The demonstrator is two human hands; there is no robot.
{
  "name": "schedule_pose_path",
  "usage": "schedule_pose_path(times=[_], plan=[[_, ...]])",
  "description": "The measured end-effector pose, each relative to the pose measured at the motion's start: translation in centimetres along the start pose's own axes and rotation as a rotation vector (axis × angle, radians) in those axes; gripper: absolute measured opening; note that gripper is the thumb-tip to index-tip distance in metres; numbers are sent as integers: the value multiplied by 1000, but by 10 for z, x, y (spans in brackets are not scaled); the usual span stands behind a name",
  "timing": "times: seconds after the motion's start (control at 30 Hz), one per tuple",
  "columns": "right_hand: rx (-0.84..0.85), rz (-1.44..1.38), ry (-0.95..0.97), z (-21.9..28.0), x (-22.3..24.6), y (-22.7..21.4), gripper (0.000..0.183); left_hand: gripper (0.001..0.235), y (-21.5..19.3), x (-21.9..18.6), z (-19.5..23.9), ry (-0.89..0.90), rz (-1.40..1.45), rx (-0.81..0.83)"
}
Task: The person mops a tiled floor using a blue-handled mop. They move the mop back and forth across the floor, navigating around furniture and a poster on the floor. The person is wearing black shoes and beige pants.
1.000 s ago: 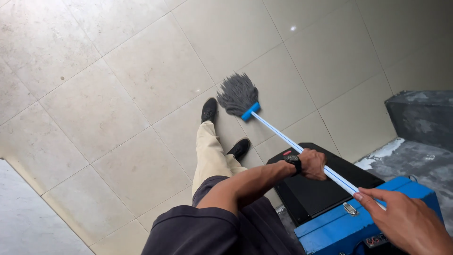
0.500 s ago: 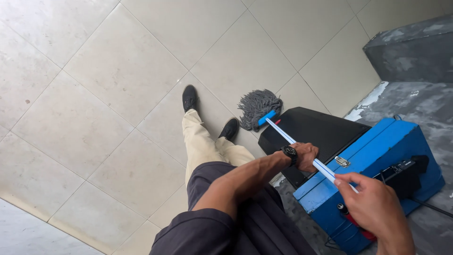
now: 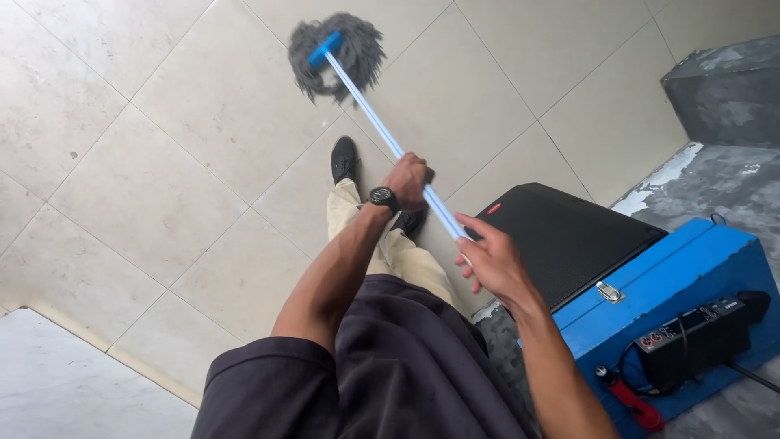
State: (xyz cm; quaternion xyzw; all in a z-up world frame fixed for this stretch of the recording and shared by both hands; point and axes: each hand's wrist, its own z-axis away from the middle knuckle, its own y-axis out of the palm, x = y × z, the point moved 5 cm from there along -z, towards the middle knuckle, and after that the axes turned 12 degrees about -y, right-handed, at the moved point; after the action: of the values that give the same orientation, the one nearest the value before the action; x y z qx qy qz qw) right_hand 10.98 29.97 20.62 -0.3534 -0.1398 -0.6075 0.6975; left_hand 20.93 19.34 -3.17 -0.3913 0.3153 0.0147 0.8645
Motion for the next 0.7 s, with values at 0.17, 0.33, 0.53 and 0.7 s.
schedule_pose_path(times=[0.17,0.33,0.53,0.7], plan=[[212,-312,158,-57,-35,69,51,36,11,93,-31,-185,-176,-2],[172,177,121,2,-56,-9,53,48,76,5,-10,-134,-189,85],[174,750,592,120,-1,-149,51,59,39,-226,73,60,74,546],[40,848,745,158,-49,-178,49,22,111,-296,94,290,133,691]])
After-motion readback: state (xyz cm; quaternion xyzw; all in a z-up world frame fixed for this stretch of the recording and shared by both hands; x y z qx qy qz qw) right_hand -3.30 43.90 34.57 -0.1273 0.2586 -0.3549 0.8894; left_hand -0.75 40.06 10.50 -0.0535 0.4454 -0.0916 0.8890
